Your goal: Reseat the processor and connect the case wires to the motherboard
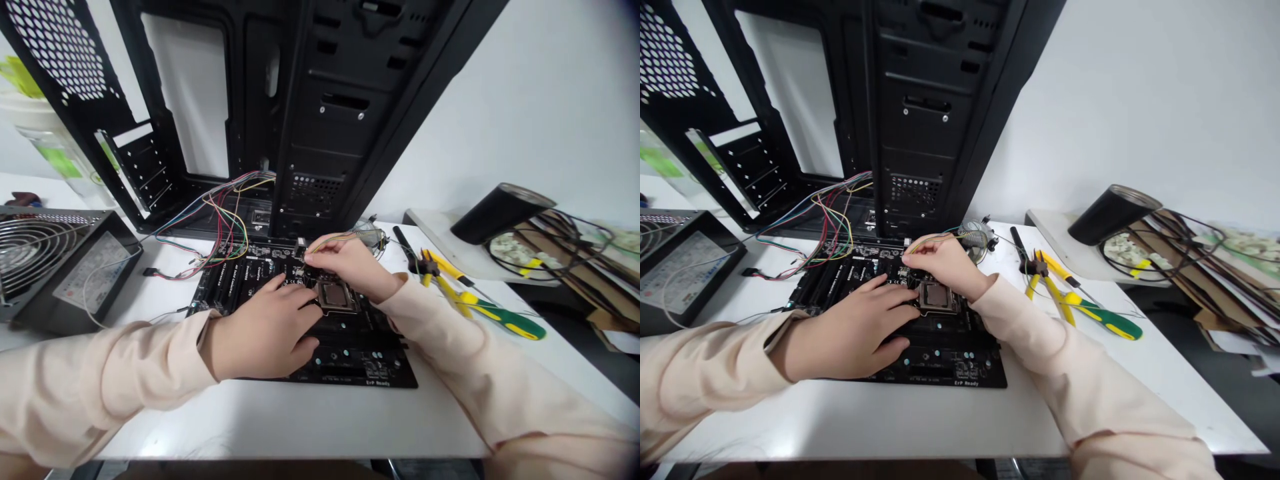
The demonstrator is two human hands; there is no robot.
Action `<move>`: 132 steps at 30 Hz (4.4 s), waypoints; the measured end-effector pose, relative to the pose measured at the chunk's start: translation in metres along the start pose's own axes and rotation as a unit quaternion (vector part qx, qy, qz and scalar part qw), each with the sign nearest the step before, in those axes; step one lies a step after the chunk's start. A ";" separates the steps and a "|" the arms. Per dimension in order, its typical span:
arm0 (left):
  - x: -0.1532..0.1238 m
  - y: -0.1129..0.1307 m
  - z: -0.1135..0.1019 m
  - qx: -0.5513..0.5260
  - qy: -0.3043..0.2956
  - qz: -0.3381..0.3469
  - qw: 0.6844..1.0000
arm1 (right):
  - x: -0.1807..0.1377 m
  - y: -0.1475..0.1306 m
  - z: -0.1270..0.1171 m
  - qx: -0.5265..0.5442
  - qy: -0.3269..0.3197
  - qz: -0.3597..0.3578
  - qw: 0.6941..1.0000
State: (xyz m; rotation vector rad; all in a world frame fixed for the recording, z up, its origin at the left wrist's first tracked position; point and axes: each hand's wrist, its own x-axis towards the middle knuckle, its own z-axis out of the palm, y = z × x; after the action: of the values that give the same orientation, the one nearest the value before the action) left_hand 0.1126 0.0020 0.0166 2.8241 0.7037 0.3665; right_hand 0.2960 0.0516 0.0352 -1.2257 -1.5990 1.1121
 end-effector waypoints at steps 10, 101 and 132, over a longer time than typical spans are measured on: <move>0.000 0.000 -0.003 -0.011 -0.001 0.009 1.000 | 0.004 -0.026 -0.053 0.116 -0.031 0.120 0.986; 0.003 0.003 -0.009 -0.002 -0.047 -0.015 0.999 | 0.011 -0.013 -0.120 -0.408 -0.044 0.107 0.905; 0.002 0.003 -0.010 -0.002 -0.034 -0.014 0.999 | -0.068 -0.011 -0.075 -0.490 0.049 -0.214 0.844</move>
State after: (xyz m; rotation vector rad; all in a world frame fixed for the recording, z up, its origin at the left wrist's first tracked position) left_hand 0.1129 0.0020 0.0268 2.8050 0.7262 0.2644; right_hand 0.3771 -0.0042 0.0605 -1.3626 -2.2974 -0.1370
